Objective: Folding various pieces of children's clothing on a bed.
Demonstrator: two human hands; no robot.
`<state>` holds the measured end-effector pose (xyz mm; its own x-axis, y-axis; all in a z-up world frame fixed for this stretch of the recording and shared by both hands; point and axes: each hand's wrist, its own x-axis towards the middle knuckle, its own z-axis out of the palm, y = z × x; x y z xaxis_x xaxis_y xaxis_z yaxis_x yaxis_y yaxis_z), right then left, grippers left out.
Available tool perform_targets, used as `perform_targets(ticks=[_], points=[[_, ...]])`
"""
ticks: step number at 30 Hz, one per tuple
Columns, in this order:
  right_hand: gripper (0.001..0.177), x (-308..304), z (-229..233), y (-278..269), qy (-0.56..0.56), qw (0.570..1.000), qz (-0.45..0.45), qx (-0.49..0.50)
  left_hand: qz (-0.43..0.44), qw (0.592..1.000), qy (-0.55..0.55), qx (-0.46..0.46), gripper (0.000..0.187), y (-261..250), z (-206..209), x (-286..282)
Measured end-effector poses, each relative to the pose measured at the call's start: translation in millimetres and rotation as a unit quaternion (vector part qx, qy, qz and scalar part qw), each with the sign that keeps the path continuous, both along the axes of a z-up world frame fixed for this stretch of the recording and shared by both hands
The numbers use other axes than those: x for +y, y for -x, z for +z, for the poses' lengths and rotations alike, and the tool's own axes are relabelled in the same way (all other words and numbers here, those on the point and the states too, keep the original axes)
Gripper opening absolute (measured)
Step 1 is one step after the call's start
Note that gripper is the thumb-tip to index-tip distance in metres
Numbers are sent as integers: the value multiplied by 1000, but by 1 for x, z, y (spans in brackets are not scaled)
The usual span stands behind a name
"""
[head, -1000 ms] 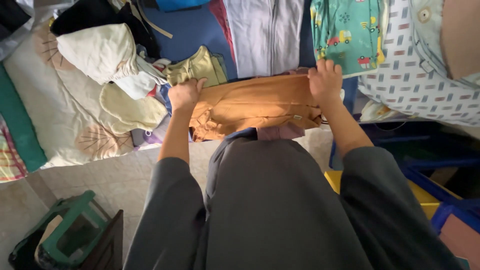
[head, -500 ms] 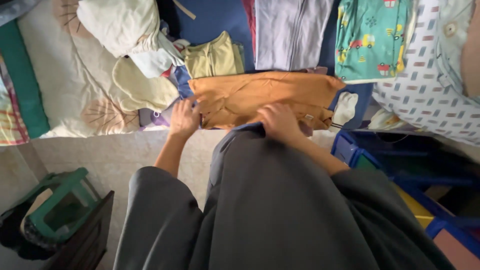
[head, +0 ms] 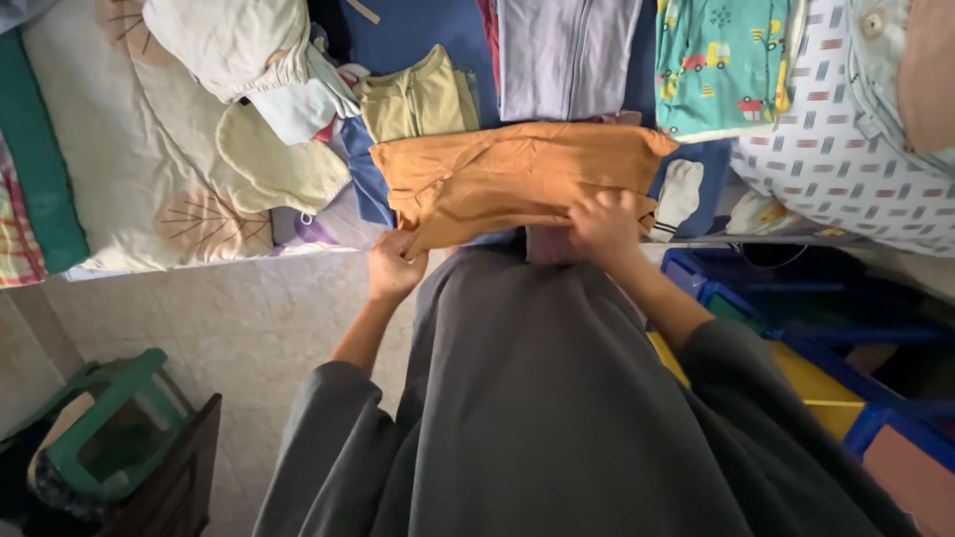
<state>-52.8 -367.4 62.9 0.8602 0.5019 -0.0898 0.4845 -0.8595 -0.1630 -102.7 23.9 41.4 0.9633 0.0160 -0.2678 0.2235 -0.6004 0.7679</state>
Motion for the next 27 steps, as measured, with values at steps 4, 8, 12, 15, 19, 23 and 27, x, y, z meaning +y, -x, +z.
perform_targets(ticks=[4, 8, 12, 15, 19, 23, 27], points=[[19, -43, 27, -7, 41, 999, -6, 32, -38, 982, 181, -29, 19, -17, 2, 29], [17, -76, -1, -28, -20, 991, -94, 92, 124, 964, 163, 170, 24, -51, -34, 33], [34, -100, -40, -47, -266, 889, -294, 232, 145, 966, 131, 169, 42, -72, -47, 25], [43, -106, -39, -51, -259, 885, -287, 258, 113, 985, 36, 126, 42, -61, -49, 21], [65, -102, -22, -58, -35, 966, -225, 120, 100, 986, -93, 98, 39, -53, -27, 18], [64, -85, -3, -65, -43, 978, -201, 35, 94, 986, -122, 69, 38, -43, -42, 13], [47, -70, 3, -43, -61, 966, -194, -158, 159, 976, -147, -6, 52, -49, -19, -10]])
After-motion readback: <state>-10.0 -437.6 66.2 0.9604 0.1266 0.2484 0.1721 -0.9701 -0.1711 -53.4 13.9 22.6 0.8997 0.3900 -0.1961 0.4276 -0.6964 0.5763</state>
